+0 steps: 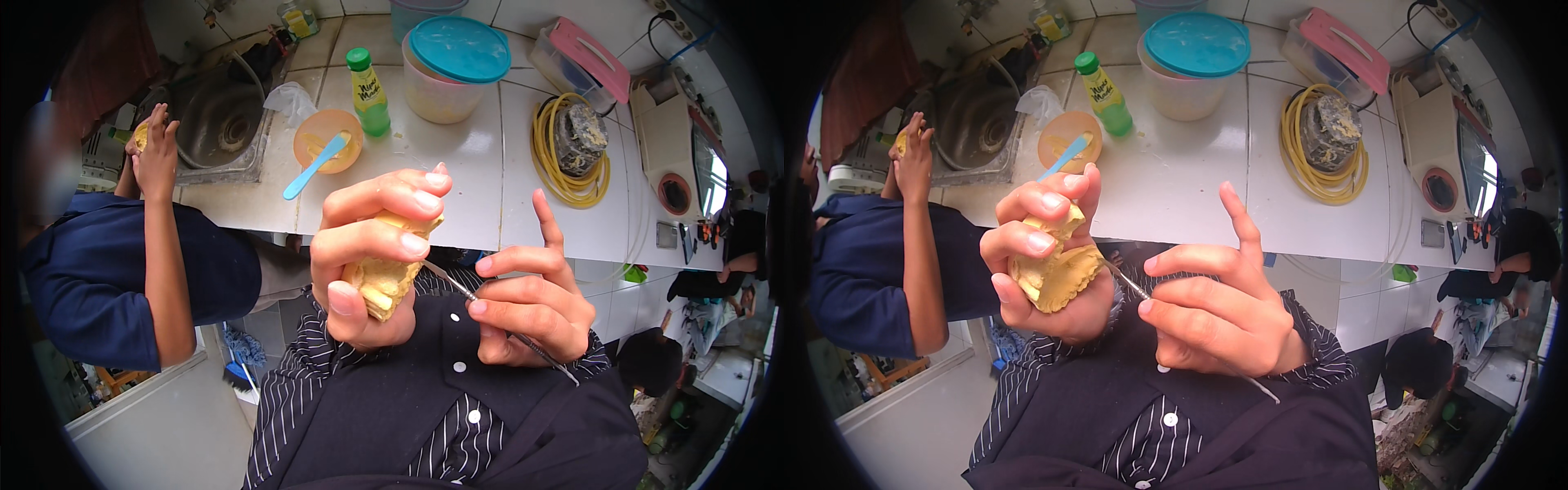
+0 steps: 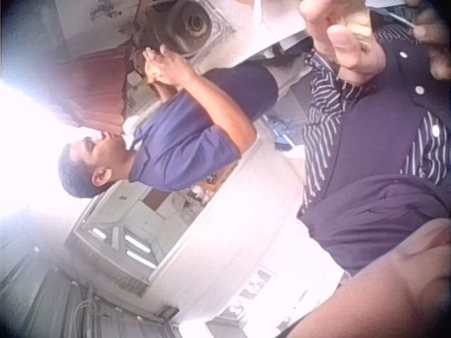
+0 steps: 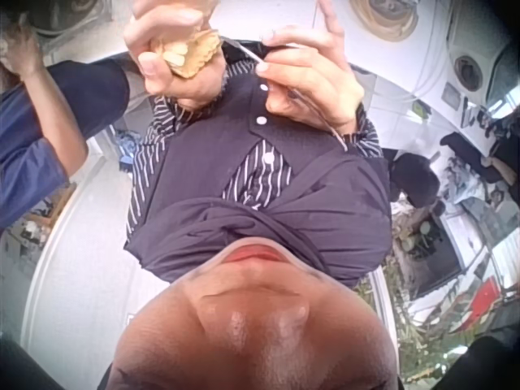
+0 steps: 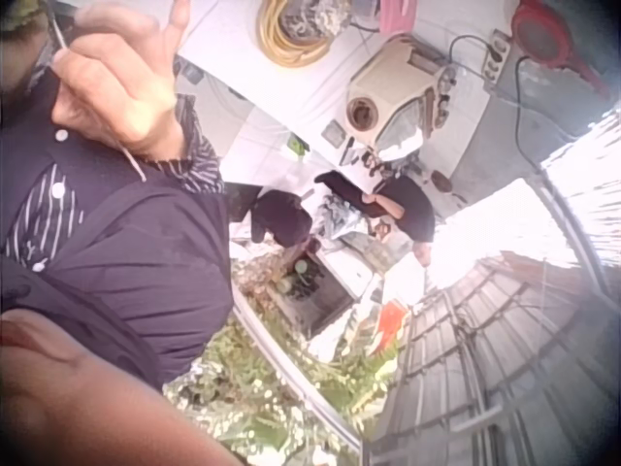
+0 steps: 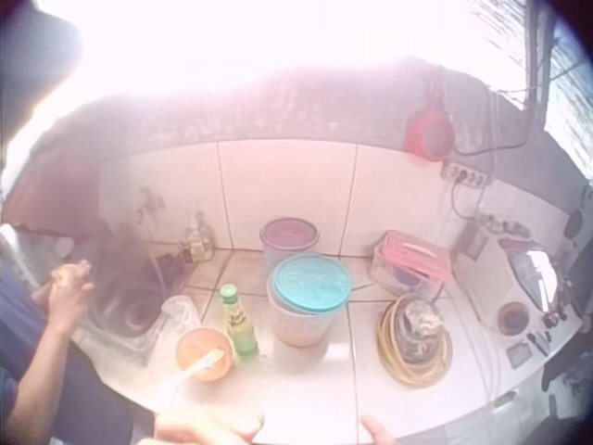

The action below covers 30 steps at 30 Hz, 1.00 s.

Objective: The person holds a yellow dental mold and uses a metal sculpting tool to refine its surface. They repeatedly dip the tool into a small bowl of yellow paste to apply material to the mold, smoothing and shaping the details.

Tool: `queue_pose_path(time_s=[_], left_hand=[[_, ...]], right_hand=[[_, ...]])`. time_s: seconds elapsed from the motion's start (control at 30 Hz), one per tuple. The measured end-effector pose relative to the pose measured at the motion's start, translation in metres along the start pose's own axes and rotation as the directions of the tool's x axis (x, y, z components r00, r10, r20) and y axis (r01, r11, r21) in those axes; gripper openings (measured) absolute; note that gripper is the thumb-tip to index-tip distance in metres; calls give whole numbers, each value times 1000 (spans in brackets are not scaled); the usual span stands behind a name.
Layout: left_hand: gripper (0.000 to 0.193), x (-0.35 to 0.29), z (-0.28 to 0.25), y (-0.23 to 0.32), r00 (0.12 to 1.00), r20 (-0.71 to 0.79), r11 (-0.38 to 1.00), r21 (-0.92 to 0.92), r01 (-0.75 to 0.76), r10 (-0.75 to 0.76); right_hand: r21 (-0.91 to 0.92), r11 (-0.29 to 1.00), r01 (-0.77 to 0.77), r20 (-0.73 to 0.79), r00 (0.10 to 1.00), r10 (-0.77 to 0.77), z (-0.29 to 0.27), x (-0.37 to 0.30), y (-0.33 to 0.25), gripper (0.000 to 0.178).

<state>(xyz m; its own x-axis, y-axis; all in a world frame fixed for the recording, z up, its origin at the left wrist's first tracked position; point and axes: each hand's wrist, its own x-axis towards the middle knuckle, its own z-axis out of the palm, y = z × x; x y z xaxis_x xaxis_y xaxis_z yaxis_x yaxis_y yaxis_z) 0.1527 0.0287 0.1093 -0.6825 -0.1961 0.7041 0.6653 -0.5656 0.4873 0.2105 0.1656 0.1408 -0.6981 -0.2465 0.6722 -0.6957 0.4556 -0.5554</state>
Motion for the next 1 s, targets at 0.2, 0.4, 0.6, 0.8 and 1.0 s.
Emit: queue_pose_path(time_s=[0.2,0.4,0.6,0.8,1.0], left_hand=[[51,2,-2,-1,999,42,999,40,-28,27],[51,3,-9,-1,999,2,998,57,-34,34],[33,9,-24,30,897,-400,958,-124,-258,190],[23,19,-55,61,894,-314,947,73,-314,320],[30,25,-71,64,905,-294,952,100,-290,307]], right_hand=[[35,999,-19,-40,999,20,-3,5,-1,18],[95,995,-25,26,999,22,2,7,7,16],[510,807,-297,-101,912,399,33,5,40,20],[283,771,-571,188,821,539,124,34,127,16],[-40,849,-527,315,800,511,179,56,189,14]])
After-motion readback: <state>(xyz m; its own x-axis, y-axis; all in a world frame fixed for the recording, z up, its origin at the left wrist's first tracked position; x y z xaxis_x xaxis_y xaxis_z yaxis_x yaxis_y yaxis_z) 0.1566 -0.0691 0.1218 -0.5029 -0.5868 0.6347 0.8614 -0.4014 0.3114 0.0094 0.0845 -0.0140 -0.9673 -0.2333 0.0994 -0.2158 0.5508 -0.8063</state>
